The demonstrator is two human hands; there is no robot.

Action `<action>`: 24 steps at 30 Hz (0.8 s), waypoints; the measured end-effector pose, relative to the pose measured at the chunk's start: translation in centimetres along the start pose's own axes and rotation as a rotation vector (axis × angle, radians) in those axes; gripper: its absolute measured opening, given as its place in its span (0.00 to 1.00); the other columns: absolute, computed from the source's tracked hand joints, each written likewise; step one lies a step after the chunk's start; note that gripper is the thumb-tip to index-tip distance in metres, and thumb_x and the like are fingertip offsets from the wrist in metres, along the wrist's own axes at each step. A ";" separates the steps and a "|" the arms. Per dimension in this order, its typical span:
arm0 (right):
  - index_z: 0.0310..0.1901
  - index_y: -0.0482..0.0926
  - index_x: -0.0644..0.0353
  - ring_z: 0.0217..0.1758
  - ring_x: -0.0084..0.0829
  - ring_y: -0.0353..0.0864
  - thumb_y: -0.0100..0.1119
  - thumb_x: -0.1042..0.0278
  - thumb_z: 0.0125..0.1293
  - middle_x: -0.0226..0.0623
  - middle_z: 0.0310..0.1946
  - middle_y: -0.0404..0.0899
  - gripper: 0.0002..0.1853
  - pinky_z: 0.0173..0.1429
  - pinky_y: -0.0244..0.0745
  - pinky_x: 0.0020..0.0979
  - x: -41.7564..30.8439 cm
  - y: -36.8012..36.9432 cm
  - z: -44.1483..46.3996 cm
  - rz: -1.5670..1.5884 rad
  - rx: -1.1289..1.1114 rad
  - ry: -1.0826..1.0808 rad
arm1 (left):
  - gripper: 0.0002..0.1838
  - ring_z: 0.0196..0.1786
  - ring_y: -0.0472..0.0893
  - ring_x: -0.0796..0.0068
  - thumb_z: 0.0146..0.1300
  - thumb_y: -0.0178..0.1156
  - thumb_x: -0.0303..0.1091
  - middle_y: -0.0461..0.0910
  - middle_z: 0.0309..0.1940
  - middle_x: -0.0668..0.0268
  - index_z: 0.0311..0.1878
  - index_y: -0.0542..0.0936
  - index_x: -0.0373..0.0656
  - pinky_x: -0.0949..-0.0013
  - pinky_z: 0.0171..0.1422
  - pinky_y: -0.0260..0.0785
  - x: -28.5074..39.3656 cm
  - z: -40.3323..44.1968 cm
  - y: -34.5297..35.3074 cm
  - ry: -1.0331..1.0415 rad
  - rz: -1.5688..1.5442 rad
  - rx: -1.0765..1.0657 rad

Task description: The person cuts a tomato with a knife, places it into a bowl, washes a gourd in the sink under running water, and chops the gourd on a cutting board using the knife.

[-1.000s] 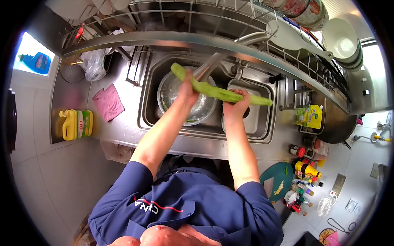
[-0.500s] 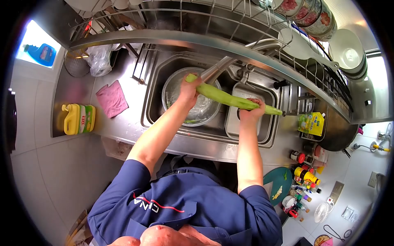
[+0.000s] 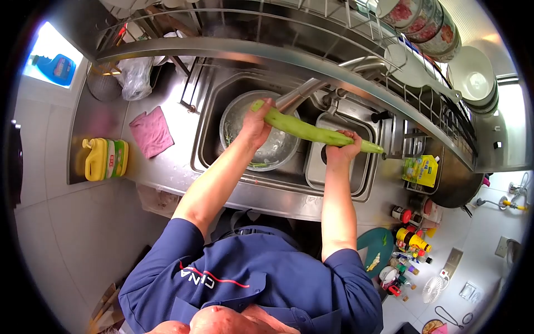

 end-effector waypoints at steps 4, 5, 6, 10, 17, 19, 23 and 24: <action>0.26 0.69 0.51 0.31 0.31 0.76 0.55 0.66 0.60 0.26 0.22 0.73 0.08 0.47 0.78 0.36 -0.3 -2.6 1.9 -0.025 0.051 0.011 | 0.10 0.47 0.80 0.71 0.75 0.61 0.36 0.80 0.43 0.64 0.51 0.74 0.44 0.64 0.55 0.73 0.6 -0.8 1.1 0.044 0.054 -0.064; 0.25 0.69 0.51 0.32 0.33 0.77 0.56 0.65 0.59 0.27 0.22 0.73 0.08 0.48 0.78 0.37 -0.2 -3.0 2.4 -0.017 0.040 0.022 | 0.10 0.48 0.79 0.71 0.75 0.60 0.37 0.80 0.44 0.64 0.52 0.74 0.45 0.64 0.55 0.73 0.5 -1.1 1.2 0.030 0.070 -0.057; 0.25 0.69 0.51 0.32 0.33 0.77 0.56 0.65 0.59 0.27 0.22 0.73 0.08 0.48 0.78 0.37 -0.3 -3.5 3.0 -0.023 0.038 0.022 | 0.10 0.48 0.79 0.71 0.75 0.60 0.37 0.80 0.44 0.64 0.52 0.74 0.45 0.64 0.55 0.73 0.6 -1.1 1.3 0.032 0.064 -0.055; 0.25 0.70 0.50 0.30 0.33 0.76 0.54 0.65 0.61 0.26 0.22 0.74 0.08 0.46 0.78 0.36 -0.4 -2.2 1.1 -0.051 0.065 -0.012 | 0.12 0.53 0.77 0.68 0.79 0.52 0.40 0.75 0.53 0.63 0.58 0.73 0.46 0.62 0.62 0.71 0.1 -0.9 0.8 0.016 -0.017 -0.081; 0.26 0.69 0.50 0.30 0.31 0.76 0.54 0.66 0.62 0.25 0.22 0.74 0.08 0.44 0.78 0.35 -1.7 -1.4 0.6 -0.043 0.058 -0.015 | 0.21 0.48 0.77 0.68 0.79 0.39 0.41 0.74 0.52 0.62 0.66 0.70 0.43 0.64 0.50 0.75 2.0 -1.7 1.5 0.160 0.467 -0.222; 0.26 0.69 0.50 0.29 0.31 0.75 0.54 0.66 0.62 0.25 0.22 0.74 0.08 0.43 0.78 0.34 -2.3 -1.0 0.6 -0.041 0.043 -0.030 | 0.22 0.43 0.78 0.69 0.77 0.37 0.39 0.75 0.49 0.60 0.66 0.70 0.42 0.66 0.42 0.74 2.0 -1.5 0.7 0.079 0.593 -0.274; 0.26 0.70 0.51 0.27 0.27 0.75 0.54 0.67 0.62 0.25 0.22 0.73 0.07 0.42 0.79 0.32 -3.1 0.3 -0.2 -0.035 0.043 -0.053 | 0.23 0.29 0.75 0.70 0.70 0.37 0.34 0.77 0.40 0.56 0.64 0.70 0.39 0.70 0.27 0.69 1.3 -1.9 0.1 -0.068 0.651 -0.308; 0.26 0.70 0.51 0.27 0.26 0.75 0.54 0.67 0.62 0.25 0.21 0.73 0.07 0.41 0.80 0.31 -3.3 0.4 0.2 -0.013 0.015 -0.055 | 0.23 0.29 0.75 0.70 0.70 0.37 0.34 0.77 0.40 0.56 0.64 0.70 0.39 0.70 0.27 0.69 1.3 -2.0 0.0 -0.074 0.651 -0.311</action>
Point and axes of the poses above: each hand's wrist, its own z-axis towards the middle knuckle, its own y-axis out of the palm, x = y × z, the point moved 8 cm from there along z, towards the middle knuckle
